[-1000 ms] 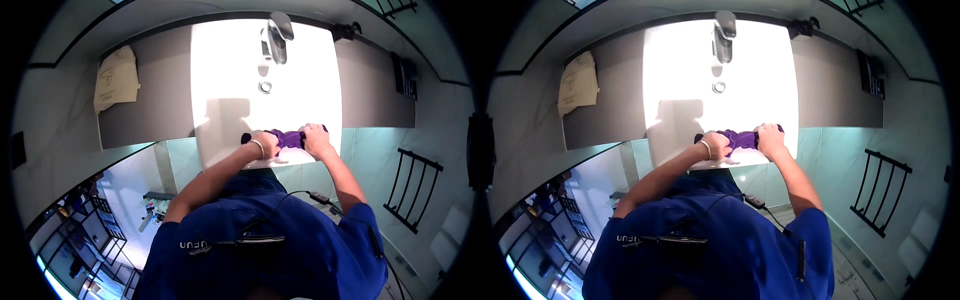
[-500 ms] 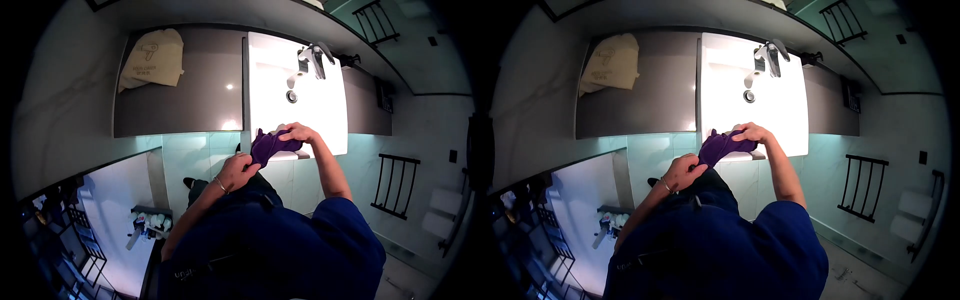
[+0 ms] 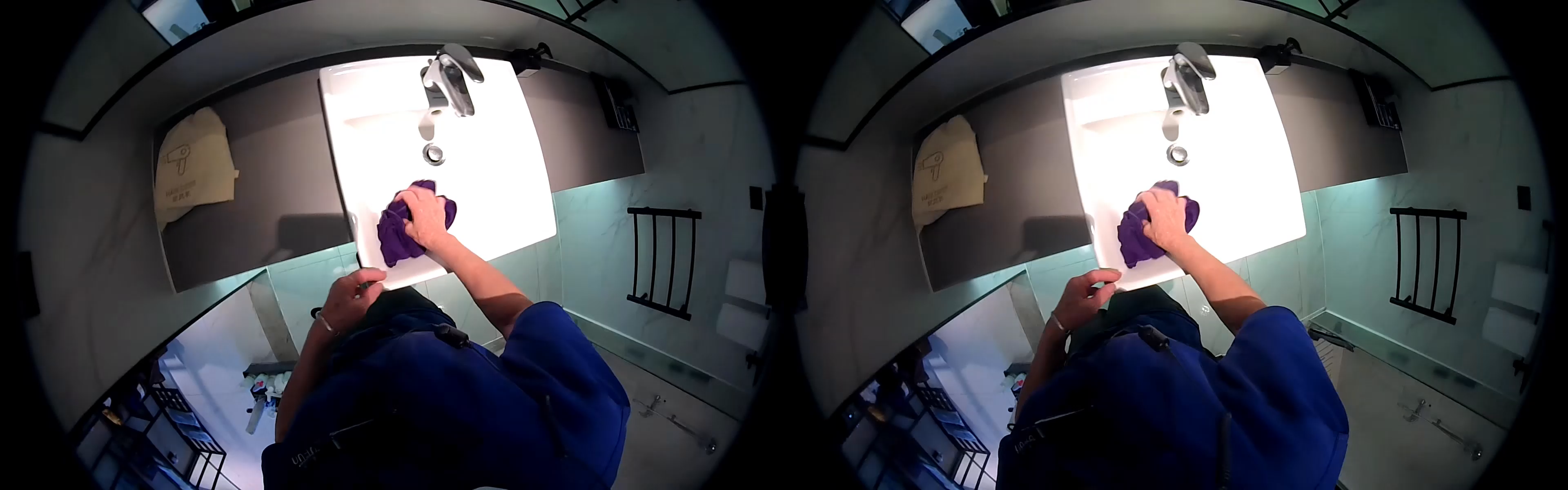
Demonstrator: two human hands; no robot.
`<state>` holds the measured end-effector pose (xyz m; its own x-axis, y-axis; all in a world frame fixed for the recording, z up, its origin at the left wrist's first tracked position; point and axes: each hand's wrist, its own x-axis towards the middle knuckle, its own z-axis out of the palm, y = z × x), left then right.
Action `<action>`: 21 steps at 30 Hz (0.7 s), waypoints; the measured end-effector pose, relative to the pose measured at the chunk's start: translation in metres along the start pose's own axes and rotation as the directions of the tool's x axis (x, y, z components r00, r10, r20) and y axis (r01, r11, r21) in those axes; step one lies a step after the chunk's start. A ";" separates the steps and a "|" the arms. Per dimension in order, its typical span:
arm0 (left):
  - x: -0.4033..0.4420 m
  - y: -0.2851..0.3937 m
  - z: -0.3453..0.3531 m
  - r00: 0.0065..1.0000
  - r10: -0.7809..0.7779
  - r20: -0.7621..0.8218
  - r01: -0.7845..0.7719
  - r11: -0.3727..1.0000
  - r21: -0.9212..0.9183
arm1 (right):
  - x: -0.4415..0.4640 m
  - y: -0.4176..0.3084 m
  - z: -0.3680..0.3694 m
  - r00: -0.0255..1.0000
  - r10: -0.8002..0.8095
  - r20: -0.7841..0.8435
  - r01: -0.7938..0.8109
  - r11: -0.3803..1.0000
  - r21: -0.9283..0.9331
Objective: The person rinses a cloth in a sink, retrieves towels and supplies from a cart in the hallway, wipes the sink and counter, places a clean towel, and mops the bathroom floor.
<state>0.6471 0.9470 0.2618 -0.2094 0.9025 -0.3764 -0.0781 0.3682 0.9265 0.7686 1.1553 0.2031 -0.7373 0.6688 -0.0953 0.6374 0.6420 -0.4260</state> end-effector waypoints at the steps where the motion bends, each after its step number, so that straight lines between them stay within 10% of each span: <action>1: 0.006 0.002 -0.002 1.000 0.000 -0.002 0.000 1.000 0.004 | 0.004 0.007 -0.001 0.993 -0.054 0.106 0.041 0.992 0.123; 6: 0.012 0.032 -0.011 0.991 -0.078 -0.111 0.094 0.986 0.141 | 0.053 0.070 -0.067 0.949 0.308 0.063 -0.295 0.804 0.517; 9: 0.006 0.037 -0.018 0.975 -0.167 -0.146 0.185 0.976 0.119 | 0.098 0.148 -0.106 0.944 0.302 -0.135 -0.305 0.952 -0.005; 12: -0.004 0.016 -0.023 0.953 -0.184 -0.241 0.218 0.968 0.121 | 0.102 0.163 -0.108 0.969 0.235 0.072 -0.183 0.886 -0.426; 19: -0.009 0.000 -0.027 0.950 -0.126 -0.286 0.202 0.946 0.254 | -0.003 0.156 -0.106 0.873 0.361 0.327 -0.140 0.829 -0.541; 21: -0.008 -0.004 -0.030 0.951 -0.116 -0.286 0.189 0.951 0.245 | -0.024 0.173 -0.091 0.873 0.341 0.348 -0.241 0.923 -0.300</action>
<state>0.6201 0.9321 0.2616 -0.4693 0.7519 -0.4631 0.1252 0.5758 0.8079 0.9173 1.2844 0.2134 -0.5044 0.6726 -0.5415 0.8330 0.5441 -0.1001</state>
